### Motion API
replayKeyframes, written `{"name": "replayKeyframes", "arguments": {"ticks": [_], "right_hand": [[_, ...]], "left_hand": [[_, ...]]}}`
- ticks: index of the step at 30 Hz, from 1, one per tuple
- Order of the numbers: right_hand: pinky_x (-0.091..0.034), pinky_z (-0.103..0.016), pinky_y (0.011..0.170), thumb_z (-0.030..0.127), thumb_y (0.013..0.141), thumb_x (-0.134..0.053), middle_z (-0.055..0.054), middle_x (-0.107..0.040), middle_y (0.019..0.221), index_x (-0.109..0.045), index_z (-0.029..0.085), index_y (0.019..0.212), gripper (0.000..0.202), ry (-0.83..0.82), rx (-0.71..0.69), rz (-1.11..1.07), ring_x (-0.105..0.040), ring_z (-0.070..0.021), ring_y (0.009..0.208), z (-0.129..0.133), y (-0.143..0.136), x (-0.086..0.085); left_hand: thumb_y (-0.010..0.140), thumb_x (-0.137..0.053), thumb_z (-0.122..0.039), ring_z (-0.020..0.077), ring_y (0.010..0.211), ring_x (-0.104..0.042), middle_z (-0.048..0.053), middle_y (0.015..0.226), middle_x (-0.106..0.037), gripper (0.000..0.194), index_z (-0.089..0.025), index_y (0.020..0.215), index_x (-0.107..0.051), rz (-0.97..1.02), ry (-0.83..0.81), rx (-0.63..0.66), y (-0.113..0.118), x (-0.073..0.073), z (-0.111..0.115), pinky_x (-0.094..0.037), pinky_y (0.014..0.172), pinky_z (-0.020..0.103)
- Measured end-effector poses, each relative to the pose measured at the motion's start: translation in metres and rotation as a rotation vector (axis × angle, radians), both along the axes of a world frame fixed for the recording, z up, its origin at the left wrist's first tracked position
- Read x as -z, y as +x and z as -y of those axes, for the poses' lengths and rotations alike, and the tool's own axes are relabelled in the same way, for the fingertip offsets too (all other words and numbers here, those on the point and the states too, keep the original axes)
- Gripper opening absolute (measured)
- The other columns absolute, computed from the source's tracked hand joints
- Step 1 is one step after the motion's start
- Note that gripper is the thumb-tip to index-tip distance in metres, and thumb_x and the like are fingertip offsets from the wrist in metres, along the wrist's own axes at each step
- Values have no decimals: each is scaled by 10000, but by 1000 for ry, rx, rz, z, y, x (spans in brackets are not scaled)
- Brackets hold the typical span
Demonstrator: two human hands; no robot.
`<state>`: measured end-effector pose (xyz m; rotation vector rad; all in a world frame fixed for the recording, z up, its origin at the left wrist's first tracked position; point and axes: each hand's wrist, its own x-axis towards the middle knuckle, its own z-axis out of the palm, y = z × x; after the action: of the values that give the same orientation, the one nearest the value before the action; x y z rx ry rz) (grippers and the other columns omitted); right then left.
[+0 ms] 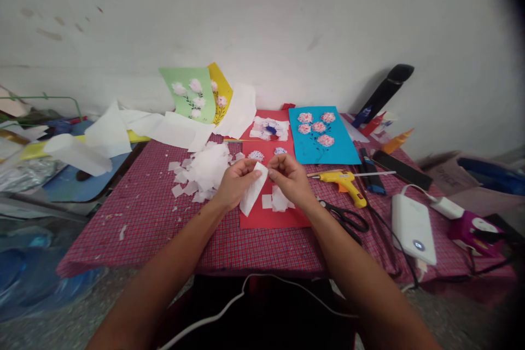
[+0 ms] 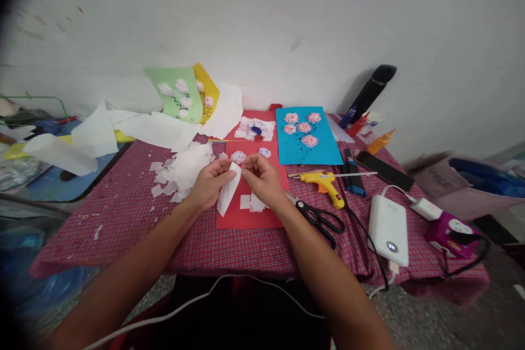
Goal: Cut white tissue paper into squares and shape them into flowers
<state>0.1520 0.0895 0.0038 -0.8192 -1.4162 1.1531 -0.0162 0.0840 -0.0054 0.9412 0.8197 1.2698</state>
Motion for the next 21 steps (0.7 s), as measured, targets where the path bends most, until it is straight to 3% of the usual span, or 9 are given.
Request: {"name": "replayKeyframes", "arguments": {"ticks": [7, 10, 12, 15, 18, 21], "right_hand": [[-480, -290, 570, 547, 817, -724, 27, -607, 713, -602, 219, 1033, 411, -182, -66, 24, -587, -144, 586, 1, 5, -9], [-428, -270, 526, 547, 780, -761, 31, -581, 669, -626, 198, 867, 384, -233, -126, 96, -532, -124, 546, 0, 6, -8], [-380, -259, 508, 521, 762, -782, 41, -540, 618, -595, 198, 745, 373, -217, -88, 114, -482, -112, 527, -1, 6, -6], [-355, -262, 507, 490, 785, -765, 42, -526, 585, -593, 202, 714, 343, -168, 12, 102, -467, -118, 528, -3, 5, -3], [-365, -269, 514, 480, 816, -738, 34, -534, 592, -608, 205, 721, 318, -107, 119, 105, -468, -126, 542, -4, 5, -2], [-379, -271, 523, 477, 832, -726, 29, -539, 610, -626, 212, 747, 295, -48, 188, 115, -464, -132, 563, -5, 5, -1]], "left_hand": [[738, -831, -286, 147, 746, -660, 29, 866, -734, 369, -186, 1063, -690, -108, 81, -44, -1, 1, 3, -501, 705, 260], [756, -821, -264, 144, 760, -651, 23, 847, -719, 365, -195, 1092, -693, -179, 149, -37, -2, -1, 5, -491, 707, 246], [742, -834, -251, 141, 743, -645, 22, 830, -715, 407, -201, 1121, -693, -179, 141, -14, -2, -1, 5, -489, 693, 239], [729, -846, -282, 157, 698, -655, 28, 822, -726, 491, -212, 1185, -677, -142, 52, 94, -2, -1, 6, -507, 661, 261], [768, -811, -358, 171, 650, -657, 55, 797, -731, 367, -174, 1072, -721, -201, -29, 198, -4, 0, 5, -506, 603, 276], [794, -783, -396, 162, 596, -638, 72, 766, -731, 305, -157, 981, -750, -284, -81, 191, -5, 3, 4, -471, 543, 263]]}}
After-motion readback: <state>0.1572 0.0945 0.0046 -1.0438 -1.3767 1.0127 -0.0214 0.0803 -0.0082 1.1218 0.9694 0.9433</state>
